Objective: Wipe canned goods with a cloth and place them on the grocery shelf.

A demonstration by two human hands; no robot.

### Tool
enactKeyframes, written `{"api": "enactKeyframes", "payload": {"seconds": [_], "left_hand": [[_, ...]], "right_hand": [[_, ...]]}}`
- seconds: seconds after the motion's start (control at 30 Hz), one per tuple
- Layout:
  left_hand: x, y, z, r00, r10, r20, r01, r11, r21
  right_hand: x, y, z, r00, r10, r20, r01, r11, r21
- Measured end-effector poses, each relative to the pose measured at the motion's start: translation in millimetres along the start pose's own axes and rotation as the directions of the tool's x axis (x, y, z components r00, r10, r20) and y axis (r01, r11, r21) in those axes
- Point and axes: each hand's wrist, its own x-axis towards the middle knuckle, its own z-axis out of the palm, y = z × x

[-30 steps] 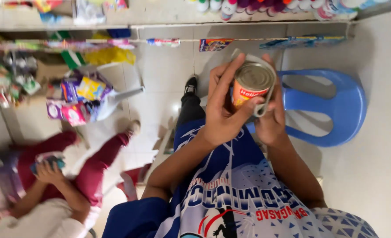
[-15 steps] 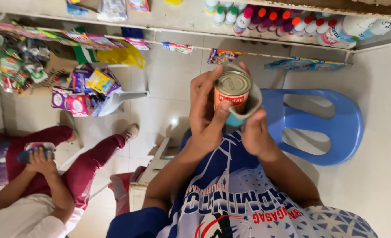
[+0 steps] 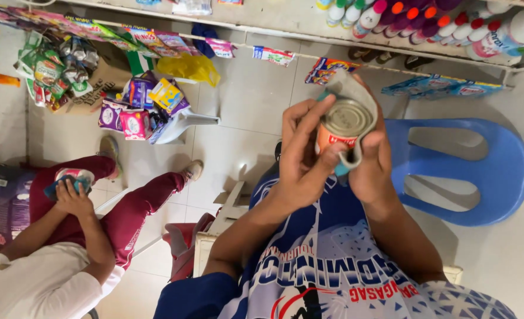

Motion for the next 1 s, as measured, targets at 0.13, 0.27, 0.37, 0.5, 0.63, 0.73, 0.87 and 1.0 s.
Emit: {"api": "enactKeyframes", "payload": {"seconds": [0.13, 0.27, 0.37, 0.5, 0.63, 0.73, 0.87, 1.0], "left_hand": [[1.2, 9.0, -13.8, 0.999, 0.034, -0.02, -0.035, 0.998, -0.049], [1.9, 12.6, -23.0, 0.999, 0.025, -0.032, -0.027, 0.997, -0.071], [0.2, 10.8, -20.8, 1.0, 0.021, -0.011, -0.022, 0.996, -0.082], [-5.5, 9.7, -10.0, 1.0, 0.025, -0.01, -0.026, 0.996, -0.089], [-4.9, 8.8, -10.8, 0.997, 0.053, -0.048, -0.055, 0.998, -0.029], [-0.5, 10.6, -11.1, 0.996, 0.05, -0.069, -0.052, 0.999, -0.015], [-1.1, 6.7, -9.2, 0.998, 0.045, -0.035, -0.045, 0.999, -0.011], [-5.0, 8.6, -5.5, 0.998, 0.056, 0.01, -0.056, 0.998, 0.001]], "right_hand": [[-17.5, 1.4, 20.3, 0.997, 0.06, -0.047, -0.061, 0.998, -0.026], [-17.1, -8.7, 35.1, 1.0, -0.012, -0.018, 0.009, 0.984, -0.177], [-17.4, 3.5, 22.2, 0.999, -0.014, -0.037, 0.008, 0.987, -0.158], [-36.4, 35.7, 6.1, 0.972, -0.008, -0.233, -0.015, 0.995, -0.097], [-23.8, -2.6, 32.2, 0.988, -0.035, -0.148, 0.026, 0.998, -0.062], [-37.4, 10.6, 29.2, 0.989, -0.046, -0.144, 0.017, 0.98, -0.196], [-30.1, 21.9, 17.3, 0.985, -0.03, -0.169, 0.006, 0.99, -0.143], [-26.8, 15.4, 6.5, 0.969, -0.076, -0.235, 0.049, 0.992, -0.117]]}}
